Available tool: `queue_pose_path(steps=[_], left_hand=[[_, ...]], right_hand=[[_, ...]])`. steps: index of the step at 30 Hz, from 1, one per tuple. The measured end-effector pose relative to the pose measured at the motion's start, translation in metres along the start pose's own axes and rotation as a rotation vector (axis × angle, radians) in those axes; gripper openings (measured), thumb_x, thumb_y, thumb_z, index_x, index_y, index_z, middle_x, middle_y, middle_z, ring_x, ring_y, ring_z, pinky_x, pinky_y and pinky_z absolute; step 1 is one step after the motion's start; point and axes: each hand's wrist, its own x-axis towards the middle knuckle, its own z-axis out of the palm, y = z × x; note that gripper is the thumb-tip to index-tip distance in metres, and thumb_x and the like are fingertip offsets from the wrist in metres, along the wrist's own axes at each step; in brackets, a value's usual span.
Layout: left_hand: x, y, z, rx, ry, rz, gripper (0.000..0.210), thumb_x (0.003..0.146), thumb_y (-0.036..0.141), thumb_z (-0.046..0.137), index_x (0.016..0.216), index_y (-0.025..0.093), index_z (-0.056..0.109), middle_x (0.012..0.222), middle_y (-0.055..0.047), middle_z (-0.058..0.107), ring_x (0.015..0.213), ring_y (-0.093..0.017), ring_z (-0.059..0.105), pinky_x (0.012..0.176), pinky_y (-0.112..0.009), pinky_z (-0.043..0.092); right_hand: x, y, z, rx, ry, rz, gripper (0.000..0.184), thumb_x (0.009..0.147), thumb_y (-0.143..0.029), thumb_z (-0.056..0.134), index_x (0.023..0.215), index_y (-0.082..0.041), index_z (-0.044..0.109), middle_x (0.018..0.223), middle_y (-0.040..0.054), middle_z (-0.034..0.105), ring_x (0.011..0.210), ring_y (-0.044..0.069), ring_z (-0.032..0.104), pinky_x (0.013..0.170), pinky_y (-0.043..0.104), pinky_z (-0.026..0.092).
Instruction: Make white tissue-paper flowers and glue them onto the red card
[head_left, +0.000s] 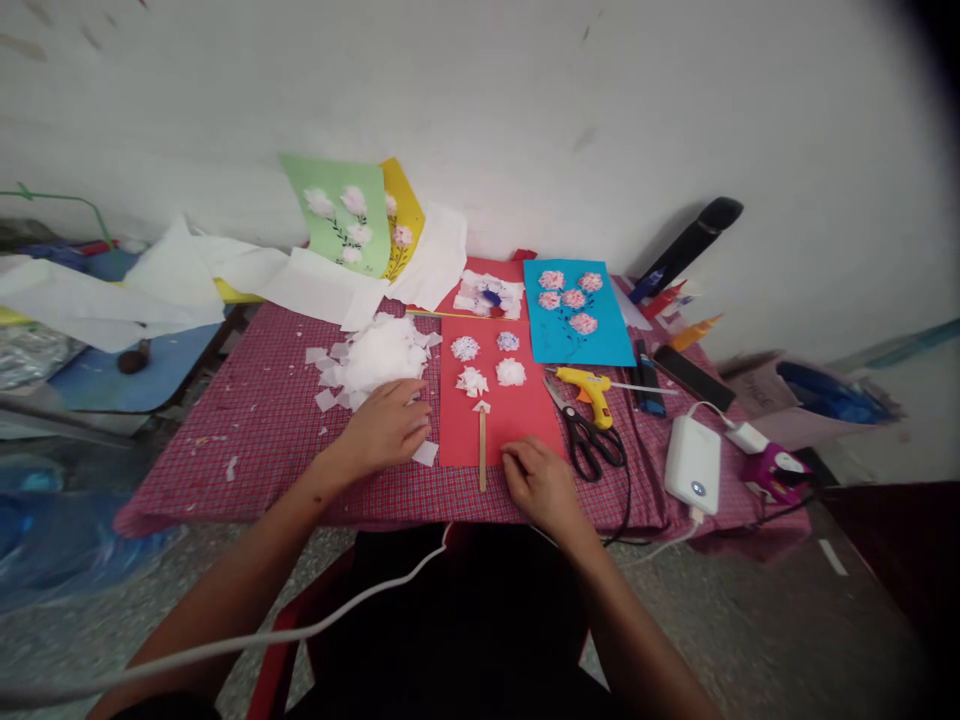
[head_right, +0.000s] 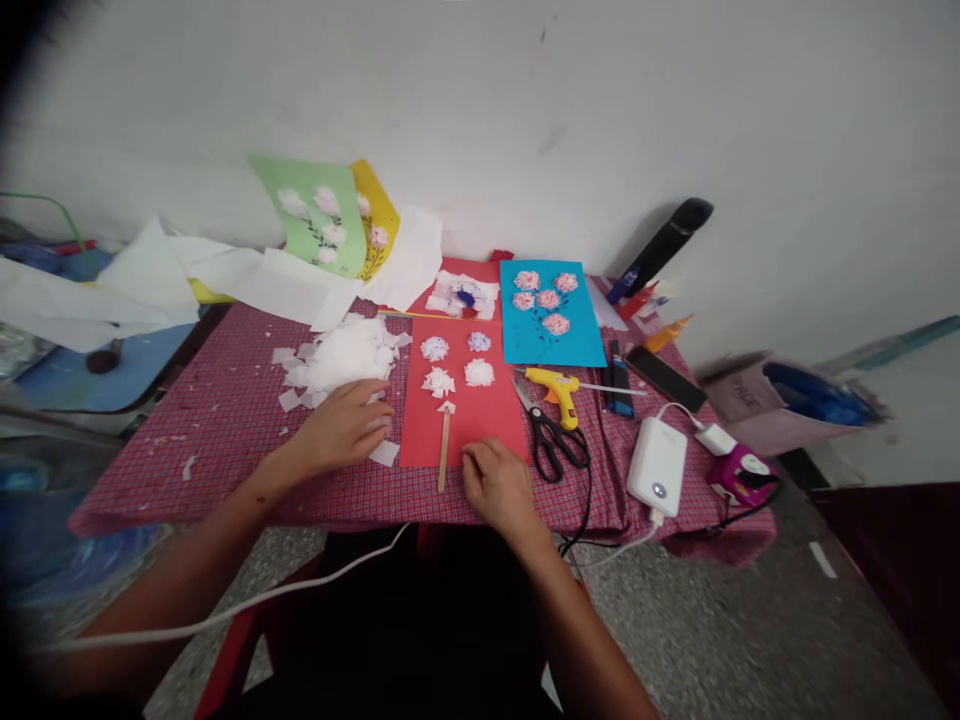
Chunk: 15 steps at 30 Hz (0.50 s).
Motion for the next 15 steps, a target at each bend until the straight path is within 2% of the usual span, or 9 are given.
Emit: queue_pose_path(steps=[5, 11, 15], left_hand=[[-0.005, 0.013, 0.000, -0.052, -0.047, 0.042, 0.029, 0.089, 0.039, 0.075, 0.112, 0.022, 0.075, 0.150, -0.016, 0.058, 0.142, -0.037, 0.054, 0.120, -0.056, 0.045], [-0.015, 0.015, 0.004, -0.050, -0.030, 0.043, 0.012, 0.091, 0.027, 0.065, 0.097, 0.019, 0.073, 0.148, -0.017, 0.061, 0.142, -0.034, 0.055, 0.122, -0.054, 0.045], [-0.018, 0.012, 0.003, -0.007, -0.001, 0.029, 0.011, 0.089, 0.018, 0.062, 0.088, 0.018, 0.073, 0.147, -0.017, 0.062, 0.141, -0.035, 0.056, 0.121, -0.056, 0.045]], right_hand=[[0.000, 0.001, 0.000, 0.030, -0.005, 0.010, 0.019, 0.102, -0.017, 0.056, 0.105, -0.020, 0.074, 0.098, 0.0079, 0.076, 0.088, 0.022, 0.073, 0.081, 0.032, 0.055], [0.000, 0.001, 0.000, 0.039, -0.016, 0.025, 0.019, 0.102, -0.019, 0.056, 0.105, -0.021, 0.074, 0.098, 0.0075, 0.076, 0.088, 0.021, 0.073, 0.082, 0.032, 0.056], [0.000, 0.003, 0.000, 0.057, -0.015, 0.025, 0.018, 0.102, -0.019, 0.057, 0.106, -0.022, 0.074, 0.099, 0.0073, 0.077, 0.090, 0.021, 0.073, 0.084, 0.032, 0.056]])
